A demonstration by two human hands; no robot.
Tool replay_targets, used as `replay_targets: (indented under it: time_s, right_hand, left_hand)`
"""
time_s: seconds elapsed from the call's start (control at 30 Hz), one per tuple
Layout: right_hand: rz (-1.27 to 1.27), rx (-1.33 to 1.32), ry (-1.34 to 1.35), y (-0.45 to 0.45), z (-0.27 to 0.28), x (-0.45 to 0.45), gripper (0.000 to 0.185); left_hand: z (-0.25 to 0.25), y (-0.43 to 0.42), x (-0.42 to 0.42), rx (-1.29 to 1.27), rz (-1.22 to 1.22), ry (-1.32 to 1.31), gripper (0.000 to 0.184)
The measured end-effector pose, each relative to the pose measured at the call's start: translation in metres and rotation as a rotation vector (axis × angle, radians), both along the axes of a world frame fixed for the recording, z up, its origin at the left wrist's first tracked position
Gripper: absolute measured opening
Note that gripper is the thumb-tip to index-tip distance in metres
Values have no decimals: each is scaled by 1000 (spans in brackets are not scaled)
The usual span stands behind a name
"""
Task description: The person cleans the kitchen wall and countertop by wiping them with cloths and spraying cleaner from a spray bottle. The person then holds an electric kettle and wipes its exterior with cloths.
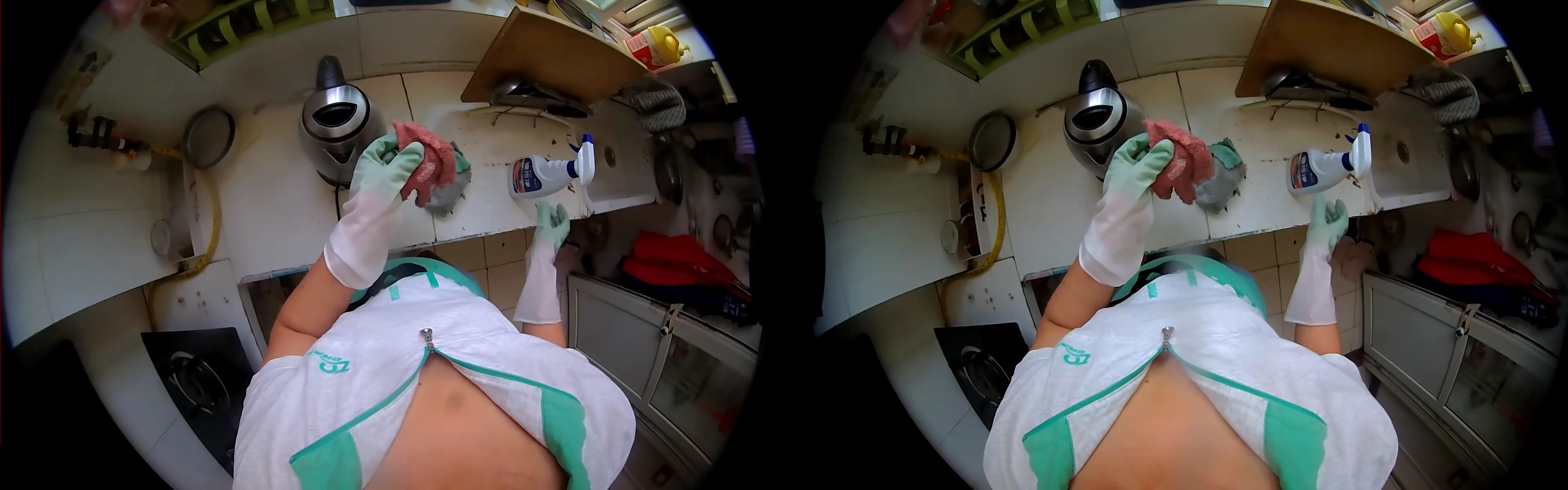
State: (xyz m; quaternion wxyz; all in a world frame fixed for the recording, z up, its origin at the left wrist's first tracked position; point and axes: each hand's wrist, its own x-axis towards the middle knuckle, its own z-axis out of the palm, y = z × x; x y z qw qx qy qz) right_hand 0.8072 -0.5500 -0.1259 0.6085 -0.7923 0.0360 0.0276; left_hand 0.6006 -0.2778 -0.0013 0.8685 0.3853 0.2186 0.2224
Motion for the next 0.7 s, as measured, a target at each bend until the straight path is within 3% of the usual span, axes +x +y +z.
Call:
replay_targets:
  time_s: [0.03,0.1,0.13,0.2,0.3,0.37,0.47,0.5,0.6,0.7]
  right_hand:
    - [-76,-58,28,-3,-4,-10,55]
    - [193,62,58,8,14,-49,44]
    - [492,52,41,26,39,-66,46]
    - [807,301,-98,83,82,-97,56]
    - [958,522,87,149,116,-113,41]
    - [1086,406,236,167,123,-113,32]
    - [910,533,299,183,131,-121,19]
    - [956,493,387,182,136,-118,29]
    - [917,632,206,193,164,-133,17]
    - [867,670,193,198,146,-130,19]
  left_hand:
    - [-1,0,-1,3,15,0,18]
    - [-4,1,-3,8,49,0,18]
    - [-1,0,-5,17,47,-1,19]
    - [13,-2,-8,27,33,-6,20]
    - [21,-3,-6,37,90,98,21]
    - [41,1,-9,-10,158,13,21]
    - [44,14,-14,70,173,10,23]
    - [45,14,-15,115,165,16,24]
    - [45,12,-23,188,149,61,28]
    - [40,16,-29,200,157,86,33]
